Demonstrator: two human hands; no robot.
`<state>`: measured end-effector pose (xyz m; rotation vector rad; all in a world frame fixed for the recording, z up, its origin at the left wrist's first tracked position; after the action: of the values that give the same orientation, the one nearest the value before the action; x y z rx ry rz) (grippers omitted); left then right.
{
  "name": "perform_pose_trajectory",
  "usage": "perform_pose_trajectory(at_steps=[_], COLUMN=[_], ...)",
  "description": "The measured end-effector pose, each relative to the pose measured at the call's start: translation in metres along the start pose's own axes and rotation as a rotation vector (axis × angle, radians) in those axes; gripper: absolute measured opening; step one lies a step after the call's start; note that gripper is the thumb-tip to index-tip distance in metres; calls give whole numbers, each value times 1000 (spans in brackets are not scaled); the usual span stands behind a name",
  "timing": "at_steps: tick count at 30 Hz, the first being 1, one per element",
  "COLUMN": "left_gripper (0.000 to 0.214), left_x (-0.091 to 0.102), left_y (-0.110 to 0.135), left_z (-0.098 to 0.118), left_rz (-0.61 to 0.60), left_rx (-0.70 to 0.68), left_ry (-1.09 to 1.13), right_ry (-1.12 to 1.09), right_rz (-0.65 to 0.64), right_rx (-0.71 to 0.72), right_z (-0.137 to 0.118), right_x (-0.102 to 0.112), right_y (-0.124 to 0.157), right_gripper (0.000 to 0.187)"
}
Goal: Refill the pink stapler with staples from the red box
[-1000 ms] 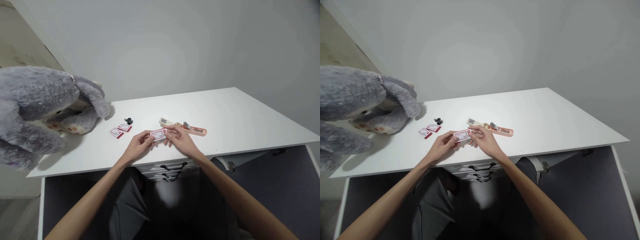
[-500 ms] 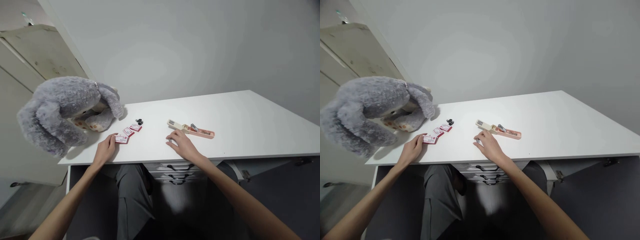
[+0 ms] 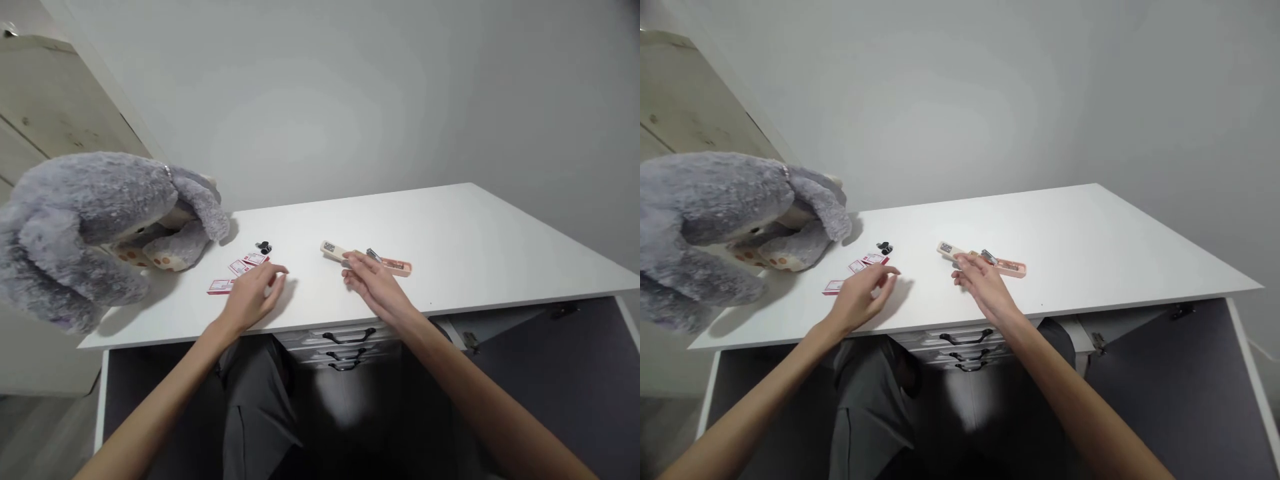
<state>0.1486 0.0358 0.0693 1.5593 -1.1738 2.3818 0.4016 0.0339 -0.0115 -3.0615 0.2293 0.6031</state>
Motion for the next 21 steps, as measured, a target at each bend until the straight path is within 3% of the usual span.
perform_pose_trajectory(at_steps=[3,5,11,14,17,21], left_gripper=[27,26,26,36,42,41], left_x=[-28,-41,-71,-91,-114,-124], left_y=[-29,-48,-86,-93,-92,-89], left_z=[33,40,25,11,0,-7], left_rz=[19,70,197,140,-22,-91], left_rx=[-101,-87,80,225,354,399], left_ry=[119,188,298,356,512,665], right_ry=[-171,-205,-130,-58,18,99], right_rz=[55,97,213,236,269,316], right_rx=[-44,-43,-61,-31,11,29], right_z=[-7,-15,-43,-60,-70,-71], right_x=[26,49,111,121,119,114], right_y=[-6,-12,-26,-24,-20,-18], right_gripper=[34,29,15,19,26,24])
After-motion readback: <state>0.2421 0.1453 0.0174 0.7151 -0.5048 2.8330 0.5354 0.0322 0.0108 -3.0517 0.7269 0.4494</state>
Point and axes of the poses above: each hand's wrist, its own y-axis away from the middle knuckle, its own x-axis out of the back of the hand, z = x × y, the point moved 8 cm from there along -y, towards the middle knuckle, and after that the axes turned 9 degrees about z, right-handed, at the moved point
